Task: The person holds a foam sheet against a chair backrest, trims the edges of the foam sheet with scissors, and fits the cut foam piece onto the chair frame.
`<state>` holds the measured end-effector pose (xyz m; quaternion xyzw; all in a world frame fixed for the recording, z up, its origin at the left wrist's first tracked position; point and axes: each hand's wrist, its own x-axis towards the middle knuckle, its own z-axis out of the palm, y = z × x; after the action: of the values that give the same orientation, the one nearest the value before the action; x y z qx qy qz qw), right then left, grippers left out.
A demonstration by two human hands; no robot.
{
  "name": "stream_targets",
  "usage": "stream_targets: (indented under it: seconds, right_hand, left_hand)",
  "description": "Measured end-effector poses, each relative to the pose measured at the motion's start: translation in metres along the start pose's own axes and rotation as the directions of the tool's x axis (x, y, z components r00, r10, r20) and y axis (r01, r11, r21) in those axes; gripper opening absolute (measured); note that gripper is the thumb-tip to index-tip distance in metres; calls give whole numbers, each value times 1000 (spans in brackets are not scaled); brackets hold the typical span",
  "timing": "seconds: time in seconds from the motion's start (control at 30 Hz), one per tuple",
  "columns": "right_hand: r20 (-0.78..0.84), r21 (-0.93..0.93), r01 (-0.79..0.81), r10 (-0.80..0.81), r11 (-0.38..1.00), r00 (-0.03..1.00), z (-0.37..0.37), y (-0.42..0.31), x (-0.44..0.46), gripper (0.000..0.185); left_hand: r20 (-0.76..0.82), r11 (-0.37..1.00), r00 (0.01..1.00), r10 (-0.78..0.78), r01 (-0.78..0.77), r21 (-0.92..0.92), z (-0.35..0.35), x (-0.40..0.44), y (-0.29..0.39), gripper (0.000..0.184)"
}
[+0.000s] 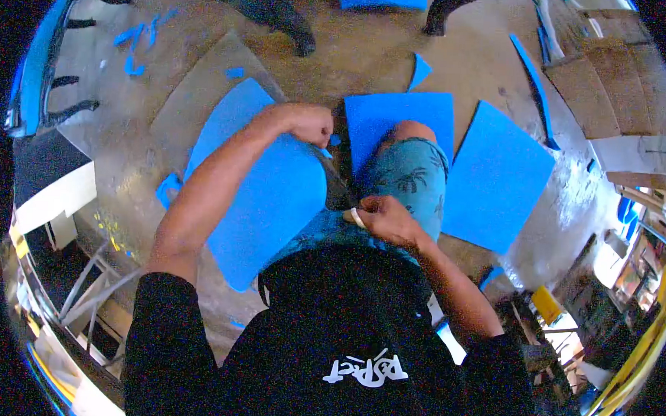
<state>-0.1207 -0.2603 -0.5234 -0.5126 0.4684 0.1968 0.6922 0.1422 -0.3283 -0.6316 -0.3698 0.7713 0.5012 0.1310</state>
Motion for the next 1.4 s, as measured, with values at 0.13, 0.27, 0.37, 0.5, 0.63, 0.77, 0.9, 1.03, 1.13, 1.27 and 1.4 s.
stream_targets:
  seconds: [0.13, 0.27, 0.37, 0.5, 0.63, 0.77, 0.9, 1.03, 1.13, 1.27, 1.4]
  right_hand:
    - [-17, -52, -51, 50, 997, 999, -3, -1, 15, 43]
    - [42, 0, -15, 15, 1000, 999, -5, -4, 25, 44]
    - [50, 28, -15, 13, 1000, 999, -4, -4, 29, 47]
    - [32, 38, 41, -42, 998, 999, -4, -6, 28, 42]
    - [72, 62, 31, -35, 998, 997, -6, 1, 31, 42]
    - [81, 26, -4, 2, 1000, 997, -8, -5, 30, 43]
    - [22, -7, 85, -85, 996, 996, -2, 7, 36, 44]
    - [30, -23, 92, -91, 996, 995, -2, 16, 39, 44]
    - [36, -38, 151, -150, 988, 988, -3, 15, 39, 44]
    - [27, -6, 187, -187, 982, 982, -3, 9, 35, 45]
    - [16, 18, 122, -123, 992, 992, -1, -9, 27, 44]
  left_hand:
    - [105, 994, 989, -108, 106, 30, -4, 6, 6, 23]
    - [110, 997, 991, -76, 74, 26, 0, 8, 6, 25]
    - [108, 995, 990, -86, 81, 51, -8, 4, 14, 25]
    - [94, 995, 991, -97, 96, 6, -3, 5, 4, 25]
    - [32, 995, 995, -93, 94, -33, 1, 3, 1, 25]
    - [47, 998, 997, -57, 58, -14, 2, 5, -2, 24]
    - [2, 999, 999, -34, 34, -29, 1, 1, -3, 25]
    - [20, 995, 997, -79, 80, -52, -4, -4, 0, 24]
    - [-24, 997, 999, -41, 39, -72, -4, -4, -3, 22]
    - [-72, 965, 964, -257, 251, -77, -6, -3, 14, 21]
    - [-335, 874, 815, -473, 483, -60, 16, 0, 42, 21]
